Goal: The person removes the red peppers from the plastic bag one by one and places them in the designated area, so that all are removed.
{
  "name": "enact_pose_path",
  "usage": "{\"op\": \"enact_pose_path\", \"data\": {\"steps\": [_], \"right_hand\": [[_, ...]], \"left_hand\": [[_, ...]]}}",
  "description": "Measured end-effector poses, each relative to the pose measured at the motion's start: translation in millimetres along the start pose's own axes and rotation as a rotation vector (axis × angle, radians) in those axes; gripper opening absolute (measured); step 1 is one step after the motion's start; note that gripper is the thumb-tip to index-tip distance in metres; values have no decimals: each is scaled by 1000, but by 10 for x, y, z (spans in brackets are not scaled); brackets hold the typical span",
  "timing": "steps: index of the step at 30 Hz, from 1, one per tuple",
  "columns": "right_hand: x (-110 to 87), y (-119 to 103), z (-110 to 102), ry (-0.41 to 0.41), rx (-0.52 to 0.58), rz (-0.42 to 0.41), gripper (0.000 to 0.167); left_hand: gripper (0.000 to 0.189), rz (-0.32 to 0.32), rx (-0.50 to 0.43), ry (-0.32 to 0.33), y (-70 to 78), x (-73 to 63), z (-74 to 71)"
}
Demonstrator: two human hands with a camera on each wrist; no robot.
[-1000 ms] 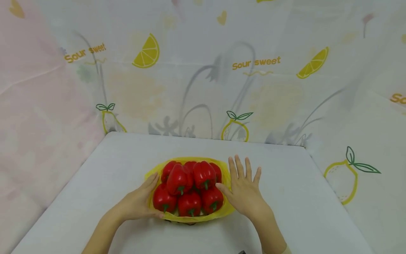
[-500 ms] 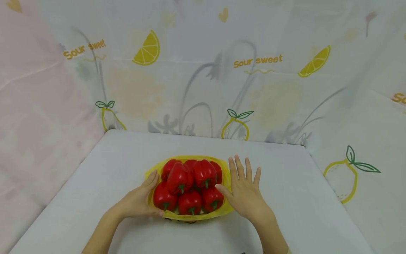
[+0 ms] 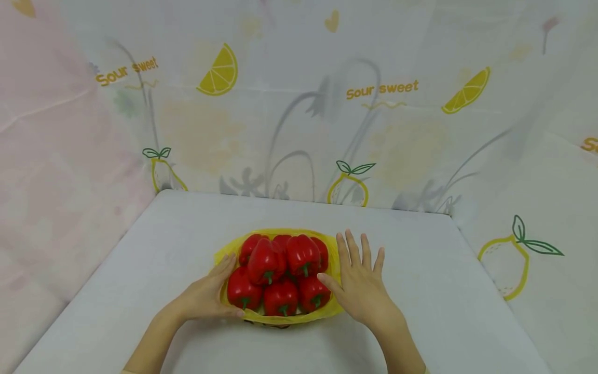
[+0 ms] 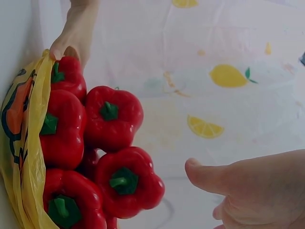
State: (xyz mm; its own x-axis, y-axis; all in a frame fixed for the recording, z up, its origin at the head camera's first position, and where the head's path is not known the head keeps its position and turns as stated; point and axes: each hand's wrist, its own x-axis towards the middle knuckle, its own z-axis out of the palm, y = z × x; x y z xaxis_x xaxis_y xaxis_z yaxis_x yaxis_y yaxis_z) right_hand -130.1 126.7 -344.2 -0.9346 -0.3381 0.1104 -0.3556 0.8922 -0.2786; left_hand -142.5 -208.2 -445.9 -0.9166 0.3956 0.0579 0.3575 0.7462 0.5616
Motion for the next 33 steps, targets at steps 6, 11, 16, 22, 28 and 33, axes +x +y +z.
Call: {"op": "enact_pose_path", "data": {"steps": [6,11,16,22,28,33], "right_hand": [[2,-5,4,-21,-3,2,85],[11,-12,18,-21,4,-6,85],[62,-9,39,-17,8,-71,87],[197,25,21,45,45,-236,99],[432,92,78,61,118,-431,117],[614,123,177,51,165,-465,109]], "left_hand": [[124,-24,1,0,7,-8,23],[124,-24,-8,-1,20,0,21],[125,-36,-21,-16,20,9,27],[126,-46,-30,-18,20,0,18],[125,-43,-37,-11,13,0,21],[124,-36,-41,-9,7,5,35]]}}
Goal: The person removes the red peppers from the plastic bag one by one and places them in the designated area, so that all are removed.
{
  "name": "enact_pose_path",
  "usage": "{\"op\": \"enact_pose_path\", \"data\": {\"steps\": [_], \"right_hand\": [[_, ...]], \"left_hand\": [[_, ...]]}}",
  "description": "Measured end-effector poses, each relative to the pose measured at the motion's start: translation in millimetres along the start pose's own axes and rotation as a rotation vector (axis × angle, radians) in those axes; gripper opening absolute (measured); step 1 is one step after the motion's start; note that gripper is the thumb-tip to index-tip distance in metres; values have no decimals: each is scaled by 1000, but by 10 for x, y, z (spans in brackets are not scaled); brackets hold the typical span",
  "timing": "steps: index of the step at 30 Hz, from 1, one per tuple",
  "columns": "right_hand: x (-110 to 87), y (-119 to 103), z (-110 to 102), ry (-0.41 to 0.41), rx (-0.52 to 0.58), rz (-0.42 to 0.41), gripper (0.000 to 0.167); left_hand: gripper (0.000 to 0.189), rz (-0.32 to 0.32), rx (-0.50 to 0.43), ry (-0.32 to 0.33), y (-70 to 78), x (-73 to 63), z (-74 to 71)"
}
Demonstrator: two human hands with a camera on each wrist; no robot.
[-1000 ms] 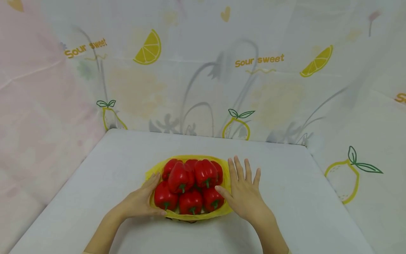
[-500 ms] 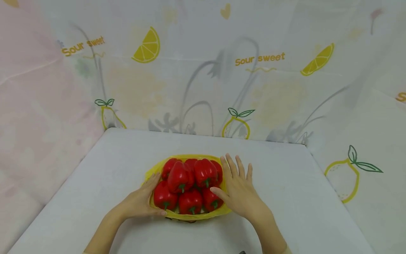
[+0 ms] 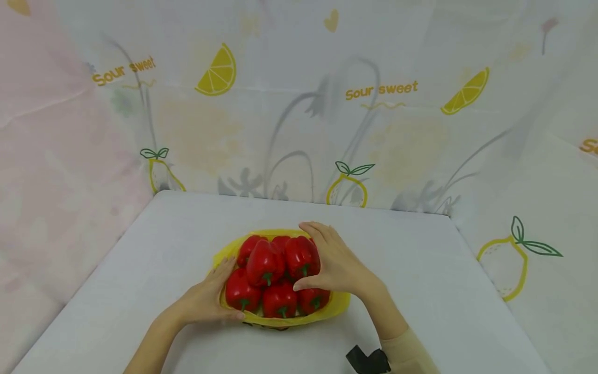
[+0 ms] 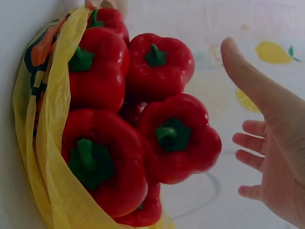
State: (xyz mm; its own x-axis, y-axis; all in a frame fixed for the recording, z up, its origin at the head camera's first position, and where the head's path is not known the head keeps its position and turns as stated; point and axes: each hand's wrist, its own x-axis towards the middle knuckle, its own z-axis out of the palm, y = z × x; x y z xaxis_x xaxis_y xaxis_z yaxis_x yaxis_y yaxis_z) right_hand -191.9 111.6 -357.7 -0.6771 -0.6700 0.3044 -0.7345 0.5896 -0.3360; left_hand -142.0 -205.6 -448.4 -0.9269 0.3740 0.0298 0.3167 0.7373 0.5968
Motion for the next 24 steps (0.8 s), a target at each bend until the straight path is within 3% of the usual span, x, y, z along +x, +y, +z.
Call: {"op": "enact_pose_path", "data": {"steps": [11,24], "right_hand": [[152,150,162,-84,61,127,98],[190,184,218,-106,101,175,96]], "left_hand": [[125,0,-9,2,-13,14,51],[125,0,4,17,-33,-8,44]]}}
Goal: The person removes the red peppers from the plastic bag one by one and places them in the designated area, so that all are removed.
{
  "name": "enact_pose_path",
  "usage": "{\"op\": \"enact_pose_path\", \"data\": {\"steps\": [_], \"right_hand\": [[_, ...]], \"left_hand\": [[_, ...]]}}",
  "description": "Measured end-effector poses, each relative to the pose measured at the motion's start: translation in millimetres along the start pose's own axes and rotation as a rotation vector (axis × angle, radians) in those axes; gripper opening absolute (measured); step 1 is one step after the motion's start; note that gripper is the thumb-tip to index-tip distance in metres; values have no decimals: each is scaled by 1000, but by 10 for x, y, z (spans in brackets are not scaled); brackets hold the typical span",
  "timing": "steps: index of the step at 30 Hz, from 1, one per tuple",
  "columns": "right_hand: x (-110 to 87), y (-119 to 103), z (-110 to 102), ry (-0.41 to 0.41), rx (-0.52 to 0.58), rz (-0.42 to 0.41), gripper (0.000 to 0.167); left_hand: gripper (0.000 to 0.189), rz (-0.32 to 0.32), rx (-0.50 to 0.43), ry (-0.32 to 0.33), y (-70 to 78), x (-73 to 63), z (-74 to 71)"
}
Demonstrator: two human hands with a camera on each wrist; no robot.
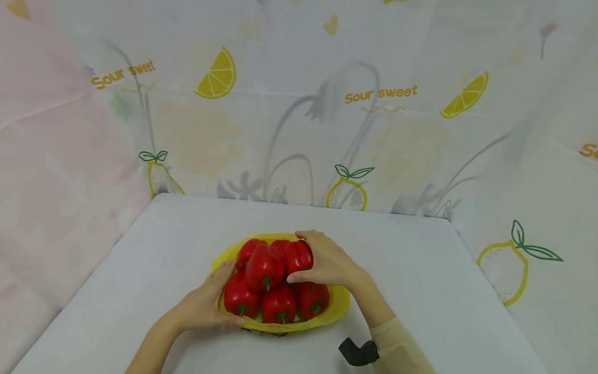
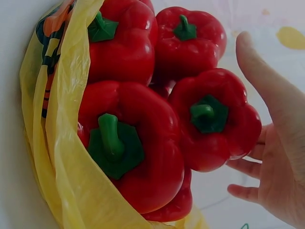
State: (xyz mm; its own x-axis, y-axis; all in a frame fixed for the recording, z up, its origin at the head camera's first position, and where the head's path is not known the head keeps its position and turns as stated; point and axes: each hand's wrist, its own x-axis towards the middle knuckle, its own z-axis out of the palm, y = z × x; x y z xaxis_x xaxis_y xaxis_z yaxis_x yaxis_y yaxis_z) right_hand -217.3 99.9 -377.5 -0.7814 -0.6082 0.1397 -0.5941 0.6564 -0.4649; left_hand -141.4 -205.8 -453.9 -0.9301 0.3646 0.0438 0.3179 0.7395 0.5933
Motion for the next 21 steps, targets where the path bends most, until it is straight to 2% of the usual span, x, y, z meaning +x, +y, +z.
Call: {"op": "enact_pose_path", "data": {"steps": [5,10,16,21], "right_hand": [[-7,-14,50,-19,13,11,96],[-4,-17,101,-38,-20,7,94],[12,-19,79,-41,-27,29,89],[37,-9,60,-41,24,48,85]], "left_hand": [[125,-15,-15,-4,-1,-56,17],[124,-23,-21,-4,8,-109,36],[123,-6,-10,4,18,-69,24],[123,16,6,21,16,-22,9]]}}
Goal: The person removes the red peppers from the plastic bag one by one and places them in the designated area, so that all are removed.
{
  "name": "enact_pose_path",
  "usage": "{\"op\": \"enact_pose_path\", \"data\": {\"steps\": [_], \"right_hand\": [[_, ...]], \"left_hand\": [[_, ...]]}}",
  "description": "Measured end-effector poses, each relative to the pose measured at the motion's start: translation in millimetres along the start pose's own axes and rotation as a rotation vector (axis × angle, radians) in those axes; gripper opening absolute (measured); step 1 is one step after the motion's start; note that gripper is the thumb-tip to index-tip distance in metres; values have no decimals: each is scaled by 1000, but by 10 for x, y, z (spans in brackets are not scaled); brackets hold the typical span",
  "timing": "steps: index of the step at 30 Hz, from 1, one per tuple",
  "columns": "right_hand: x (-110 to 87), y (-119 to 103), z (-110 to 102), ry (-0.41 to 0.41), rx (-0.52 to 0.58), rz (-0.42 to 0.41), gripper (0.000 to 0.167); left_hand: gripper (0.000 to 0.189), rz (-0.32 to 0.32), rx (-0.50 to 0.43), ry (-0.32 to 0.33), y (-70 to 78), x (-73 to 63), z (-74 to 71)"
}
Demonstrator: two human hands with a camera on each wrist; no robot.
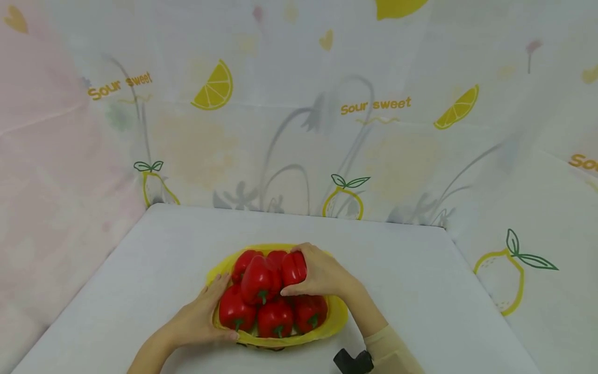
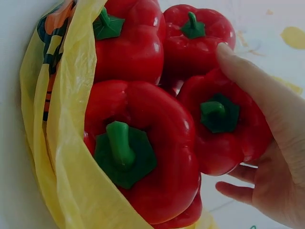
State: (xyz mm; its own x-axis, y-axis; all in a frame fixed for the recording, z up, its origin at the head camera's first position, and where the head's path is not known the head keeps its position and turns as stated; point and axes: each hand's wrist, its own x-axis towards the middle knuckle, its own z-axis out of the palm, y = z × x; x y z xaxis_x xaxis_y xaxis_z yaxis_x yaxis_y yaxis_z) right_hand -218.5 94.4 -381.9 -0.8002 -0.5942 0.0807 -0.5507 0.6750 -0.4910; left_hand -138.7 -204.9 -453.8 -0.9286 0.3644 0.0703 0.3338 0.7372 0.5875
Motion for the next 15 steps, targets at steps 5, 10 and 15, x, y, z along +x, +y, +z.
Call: {"op": "enact_pose_path", "data": {"steps": [5,10,15], "right_hand": [[0,35,39,8,-13,-26,85],[5,93,98,86,-68,-96,79],[-30,155,139,181,-93,-154,75]], "left_hand": [[122,1,-16,-10,12,4,-6],[122,-11,-25,-11,18,8,-15],[122,-19,-24,-24,9,12,-19]]}}
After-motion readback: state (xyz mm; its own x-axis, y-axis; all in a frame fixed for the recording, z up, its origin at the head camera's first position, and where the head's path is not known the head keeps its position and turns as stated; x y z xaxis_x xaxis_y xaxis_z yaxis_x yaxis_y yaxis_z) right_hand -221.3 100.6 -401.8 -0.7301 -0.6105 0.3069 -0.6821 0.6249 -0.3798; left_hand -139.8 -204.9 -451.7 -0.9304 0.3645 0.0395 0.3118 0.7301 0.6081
